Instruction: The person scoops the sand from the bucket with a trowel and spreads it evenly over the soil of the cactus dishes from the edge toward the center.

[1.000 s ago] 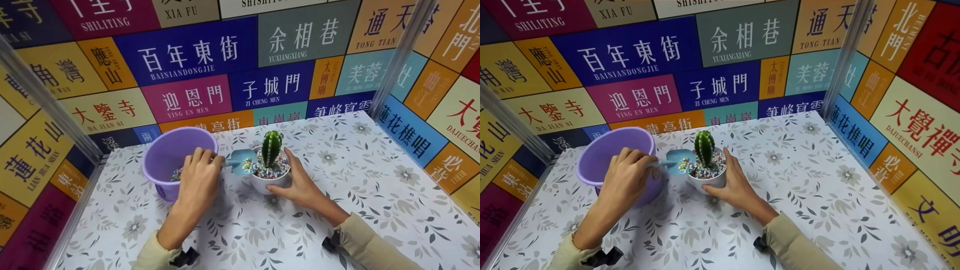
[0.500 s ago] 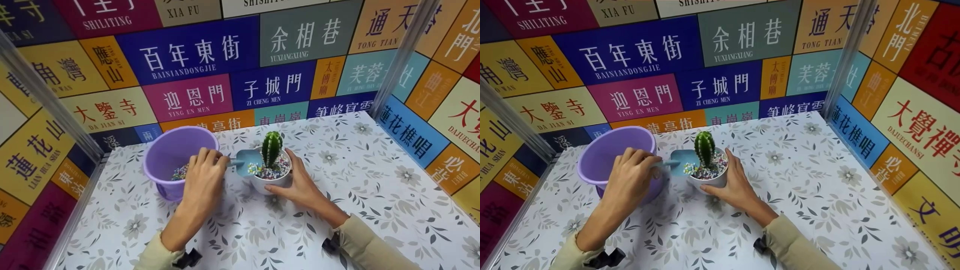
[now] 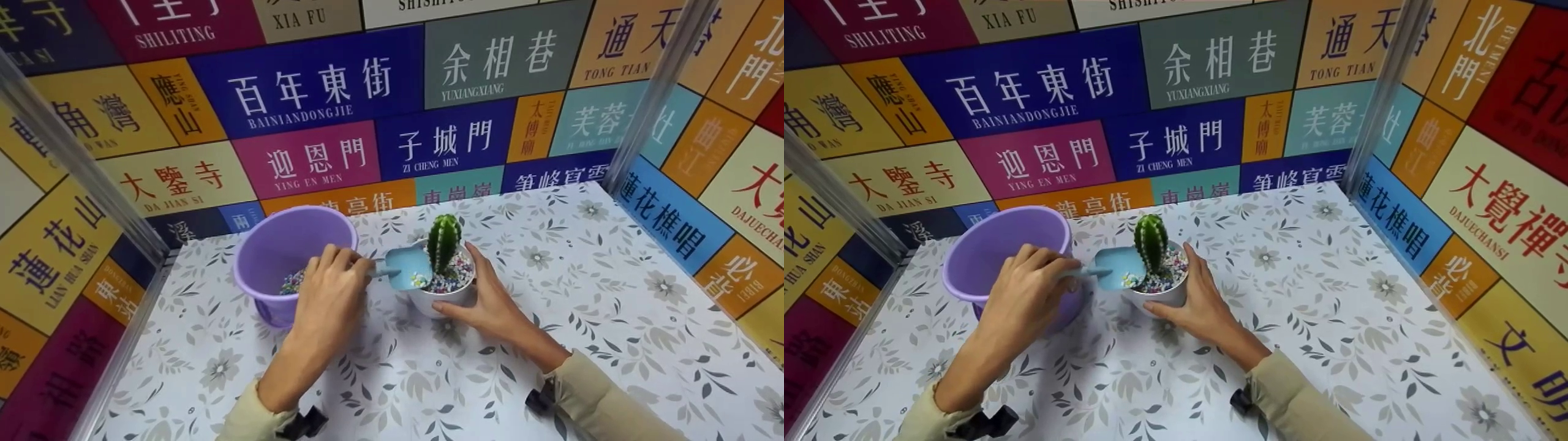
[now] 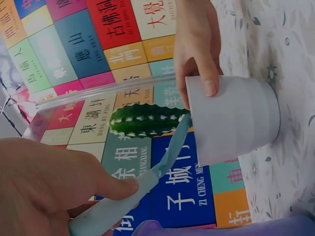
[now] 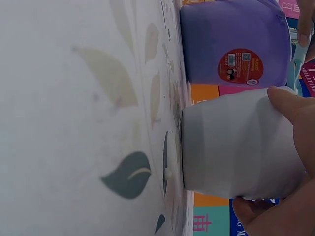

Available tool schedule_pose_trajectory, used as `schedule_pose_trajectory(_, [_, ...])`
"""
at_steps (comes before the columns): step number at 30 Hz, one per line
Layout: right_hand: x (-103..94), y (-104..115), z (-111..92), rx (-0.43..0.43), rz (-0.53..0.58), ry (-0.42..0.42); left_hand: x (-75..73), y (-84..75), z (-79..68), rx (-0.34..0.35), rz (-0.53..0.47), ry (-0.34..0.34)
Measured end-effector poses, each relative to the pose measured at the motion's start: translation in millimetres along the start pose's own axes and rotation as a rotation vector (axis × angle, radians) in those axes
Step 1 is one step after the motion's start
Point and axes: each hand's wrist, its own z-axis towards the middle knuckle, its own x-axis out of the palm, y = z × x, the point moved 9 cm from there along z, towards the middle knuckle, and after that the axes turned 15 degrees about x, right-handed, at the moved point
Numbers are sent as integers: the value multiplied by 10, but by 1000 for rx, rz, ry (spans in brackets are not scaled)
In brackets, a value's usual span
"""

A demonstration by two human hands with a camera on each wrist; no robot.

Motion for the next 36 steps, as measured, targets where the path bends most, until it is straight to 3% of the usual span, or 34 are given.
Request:
schedule_pose_trajectory(8, [9,-5,7,7,1,3,4,31,-21,-14,-140,87])
schedule_pose_trajectory(22, [-1,-6,4,-25,27,12,50,-97,15,109,-268,120])
schedule_pose_trajectory(29, [1,-11,7,-31,60,14,77,-139,36,139,-252,113])
schedule_pose_trajectory(36, [10,-27,13,-17,13,11,-11,-71,34,131,-189,75])
